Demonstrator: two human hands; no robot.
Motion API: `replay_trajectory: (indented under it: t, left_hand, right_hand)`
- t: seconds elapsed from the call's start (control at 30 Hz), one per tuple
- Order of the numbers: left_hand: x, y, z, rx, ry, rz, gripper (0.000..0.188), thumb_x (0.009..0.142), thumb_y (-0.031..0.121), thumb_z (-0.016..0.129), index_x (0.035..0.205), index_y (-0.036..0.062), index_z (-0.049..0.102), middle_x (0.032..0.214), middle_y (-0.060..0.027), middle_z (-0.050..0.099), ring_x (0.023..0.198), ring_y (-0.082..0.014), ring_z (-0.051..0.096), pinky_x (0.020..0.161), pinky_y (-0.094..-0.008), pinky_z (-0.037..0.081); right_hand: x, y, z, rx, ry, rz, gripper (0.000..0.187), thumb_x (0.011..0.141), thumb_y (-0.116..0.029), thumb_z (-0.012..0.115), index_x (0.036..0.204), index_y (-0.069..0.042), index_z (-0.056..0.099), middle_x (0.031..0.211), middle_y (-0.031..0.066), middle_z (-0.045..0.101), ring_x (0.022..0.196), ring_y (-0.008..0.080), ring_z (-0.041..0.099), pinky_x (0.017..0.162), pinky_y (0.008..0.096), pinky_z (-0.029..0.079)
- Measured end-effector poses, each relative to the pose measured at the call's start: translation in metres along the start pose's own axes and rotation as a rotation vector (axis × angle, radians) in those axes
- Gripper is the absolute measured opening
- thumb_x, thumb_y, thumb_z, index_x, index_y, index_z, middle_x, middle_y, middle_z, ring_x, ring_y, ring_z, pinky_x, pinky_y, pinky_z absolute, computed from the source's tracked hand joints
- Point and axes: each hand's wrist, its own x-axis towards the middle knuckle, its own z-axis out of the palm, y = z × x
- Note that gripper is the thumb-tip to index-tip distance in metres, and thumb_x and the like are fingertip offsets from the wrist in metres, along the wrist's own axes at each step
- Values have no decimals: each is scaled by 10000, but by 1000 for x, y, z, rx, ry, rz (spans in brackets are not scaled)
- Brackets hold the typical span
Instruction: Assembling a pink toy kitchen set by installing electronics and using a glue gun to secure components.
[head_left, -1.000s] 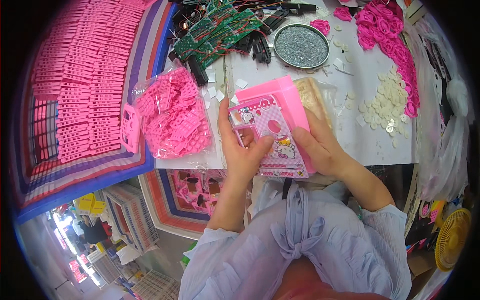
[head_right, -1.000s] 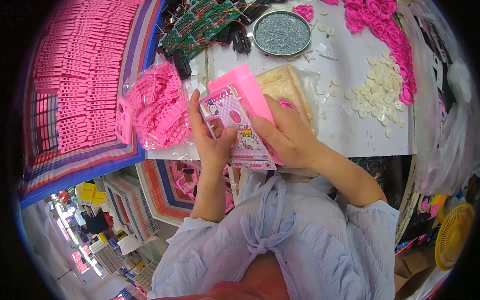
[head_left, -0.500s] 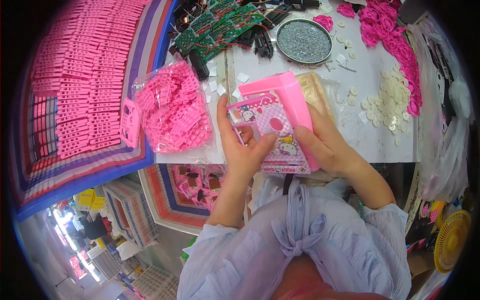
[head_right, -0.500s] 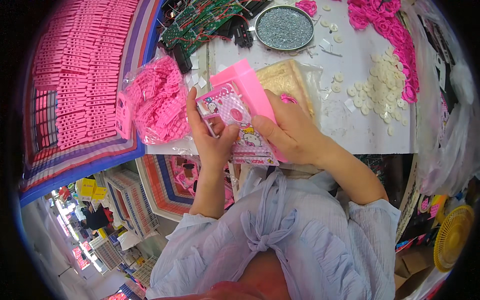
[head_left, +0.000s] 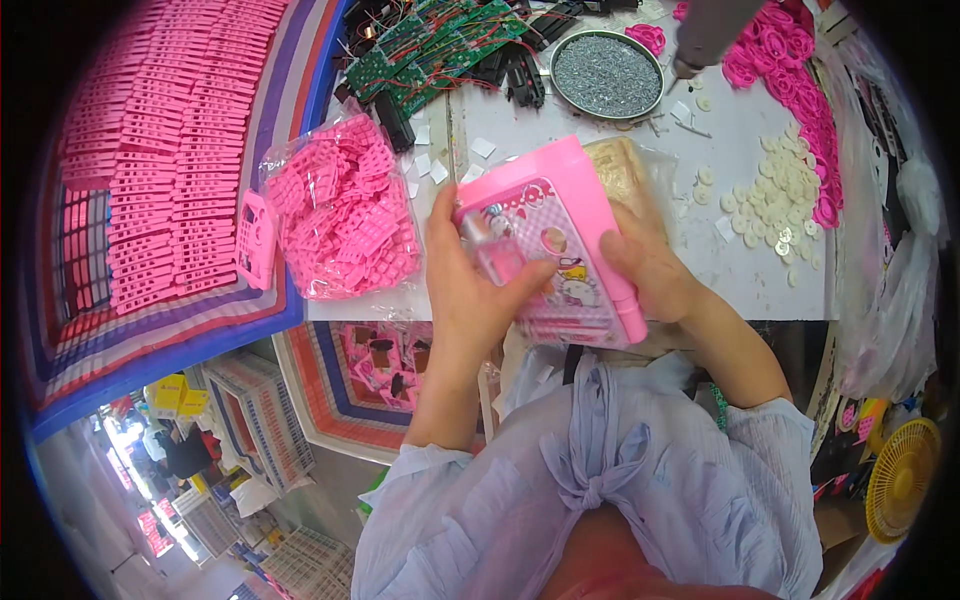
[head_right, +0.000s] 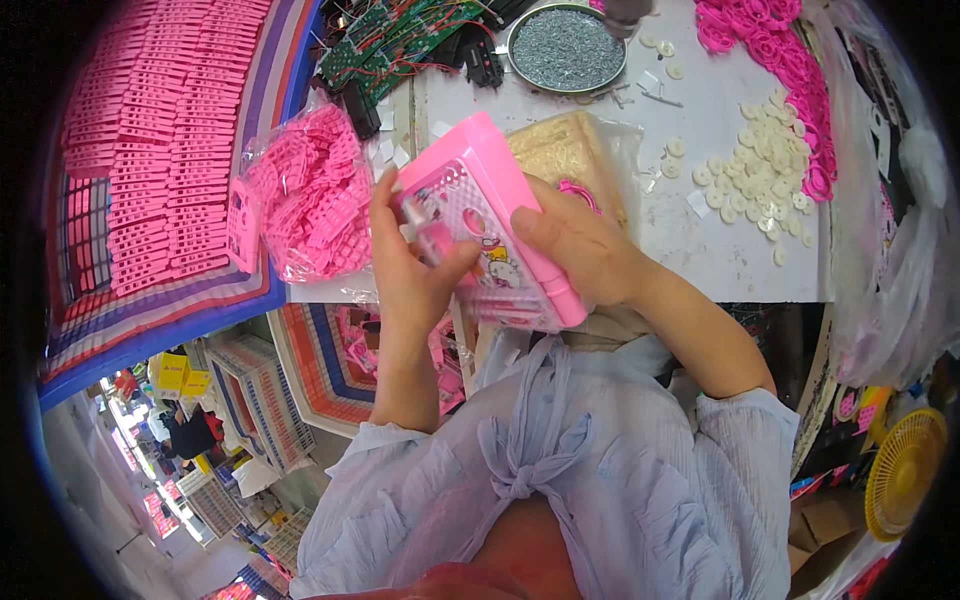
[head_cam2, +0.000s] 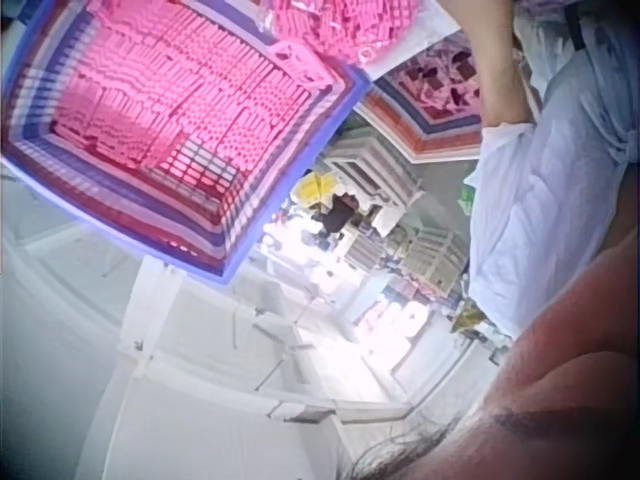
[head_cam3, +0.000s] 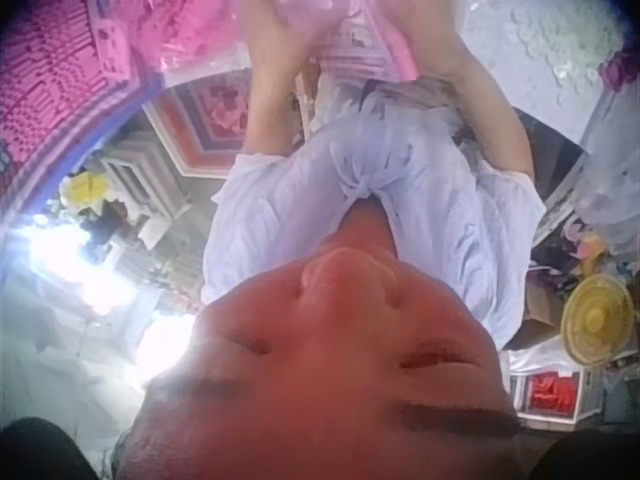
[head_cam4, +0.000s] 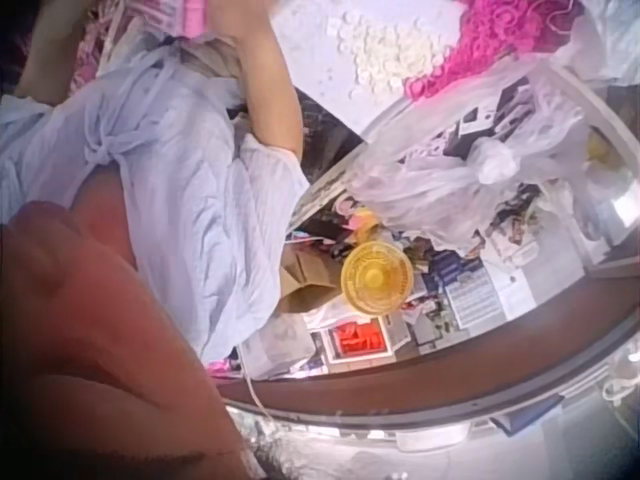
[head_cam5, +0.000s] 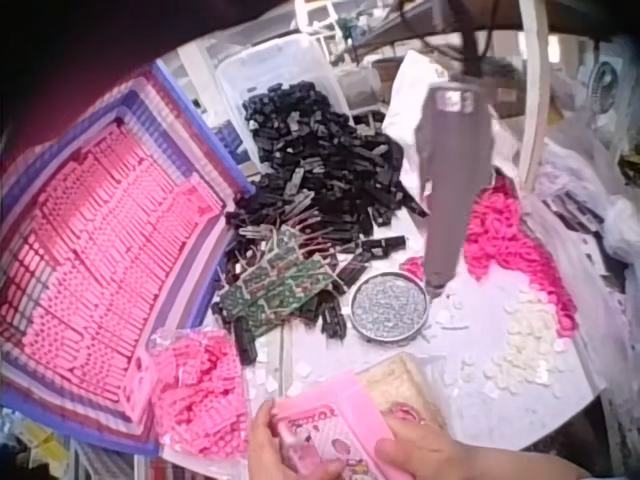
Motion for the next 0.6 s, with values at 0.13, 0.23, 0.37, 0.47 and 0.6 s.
replay_trajectory:
  t: [0.13,0.23,0.37,0.47,0.6]
  left_hand:
    - [6,-5,4,-547,93,-64,791,874,34,707,1534,-34,276,1366,-186,498,1197,-216,559,995,-344,483]
    - [12,-19,2,-539,174,-105,619,969,59,621,1508,-29,330,1323,-164,535,1140,-172,582,945,-314,503]
    - [13,-27,3,-702,249,-8,418,1059,198,531,1414,-13,461,1212,-115,618,1017,-140,636,862,-286,536]
    - [16,-12,-4,-867,193,-109,363,1097,313,453,1234,8,593,1087,-71,681,908,-143,678,786,-283,564]
    - [18,-11,-7,-744,200,-102,338,1094,314,472,1144,21,633,995,-45,691,821,-111,661,718,-248,542]
  right_hand:
    - [3,2,-3,16,107,118,529,1050,-333,510,1437,20,433,1291,126,615,1168,195,595,1013,340,467]
    - [-3,-13,1,-336,72,96,532,969,-240,663,1391,25,476,1203,111,661,1102,189,628,962,334,498]
    - [-14,-11,-3,-314,59,300,660,813,-6,791,1398,15,486,1264,106,662,1085,163,656,934,325,537]
    - [-13,-19,-3,-50,34,356,527,876,-50,759,1337,41,520,1206,100,683,1102,157,642,972,318,518]
    - [-19,-10,-2,16,-14,234,533,890,-10,726,1373,39,505,1264,115,662,1129,163,639,1002,325,515]
